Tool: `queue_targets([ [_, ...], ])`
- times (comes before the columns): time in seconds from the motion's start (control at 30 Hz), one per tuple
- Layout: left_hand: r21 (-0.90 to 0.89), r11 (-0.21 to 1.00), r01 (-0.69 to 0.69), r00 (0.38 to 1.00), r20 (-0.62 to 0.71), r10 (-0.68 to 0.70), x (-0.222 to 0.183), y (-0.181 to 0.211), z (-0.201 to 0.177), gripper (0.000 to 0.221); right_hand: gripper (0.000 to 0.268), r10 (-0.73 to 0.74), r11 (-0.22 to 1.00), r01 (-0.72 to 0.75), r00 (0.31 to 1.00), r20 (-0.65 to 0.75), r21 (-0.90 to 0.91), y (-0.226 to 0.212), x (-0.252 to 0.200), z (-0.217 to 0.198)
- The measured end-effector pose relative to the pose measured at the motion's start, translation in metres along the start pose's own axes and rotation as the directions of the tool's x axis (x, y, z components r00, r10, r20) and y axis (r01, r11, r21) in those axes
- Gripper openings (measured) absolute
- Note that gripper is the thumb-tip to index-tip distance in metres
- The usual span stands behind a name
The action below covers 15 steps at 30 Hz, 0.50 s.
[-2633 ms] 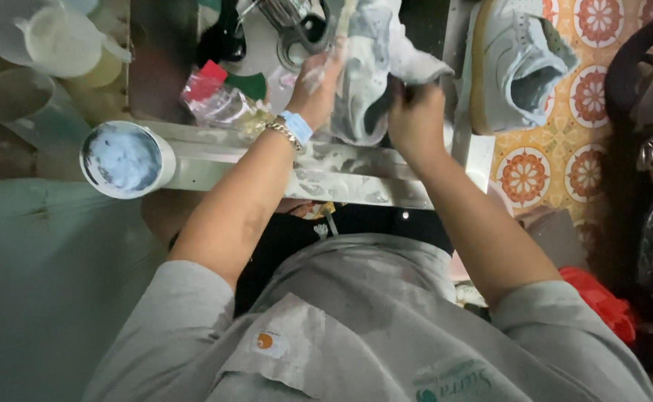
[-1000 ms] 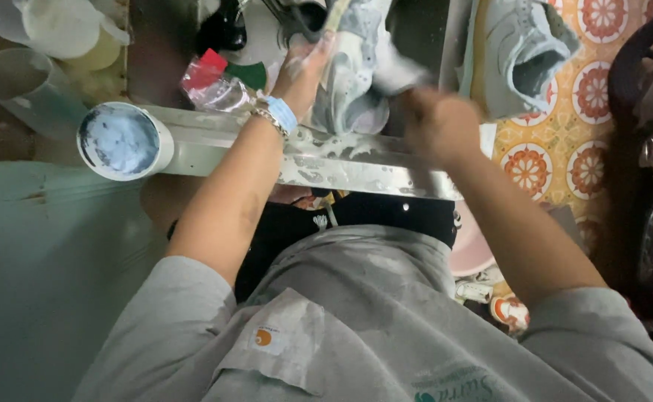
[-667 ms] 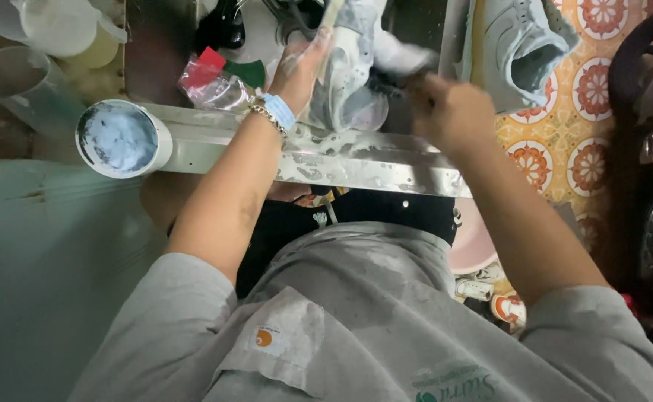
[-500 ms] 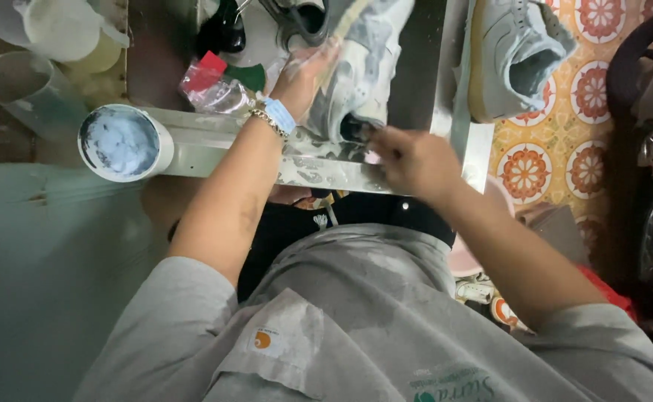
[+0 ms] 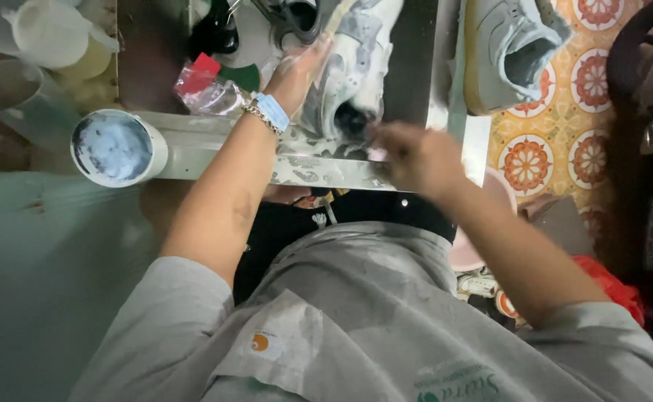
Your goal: Scrubbing a white sneaker with a brush and cleaning solution to remove dirt.
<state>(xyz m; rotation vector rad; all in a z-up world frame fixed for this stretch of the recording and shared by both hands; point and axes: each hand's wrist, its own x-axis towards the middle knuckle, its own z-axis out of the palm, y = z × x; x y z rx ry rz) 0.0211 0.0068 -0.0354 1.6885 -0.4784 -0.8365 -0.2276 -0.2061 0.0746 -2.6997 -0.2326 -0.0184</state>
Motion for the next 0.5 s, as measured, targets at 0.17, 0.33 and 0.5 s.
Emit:
queue_targets([
  [0.17, -0.079, 0.996, 0.029, 0.999, -0.016, -0.031, -0.005, 0.016, -0.003, 0.105, 0.038, 0.347, 0.932, -0.322, 0.925, 0.155, -0.164, 0.055, 0.014, -0.021],
  [0.33, -0.005, 0.991, 0.135, 0.991, -0.011, -0.135, -0.018, 0.049, 0.001, 0.112, 0.022, 0.012, 0.994, -0.006, 0.999, 0.047, -0.111, -0.006, 0.015, -0.011],
  [0.5, -0.01, 0.993, 0.12, 0.991, -0.056, -0.12, -0.02, 0.048, 0.0, 0.111, 0.03, 0.489, 0.856, -0.44, 0.86, 0.15, -0.271, 0.029, 0.05, -0.041],
])
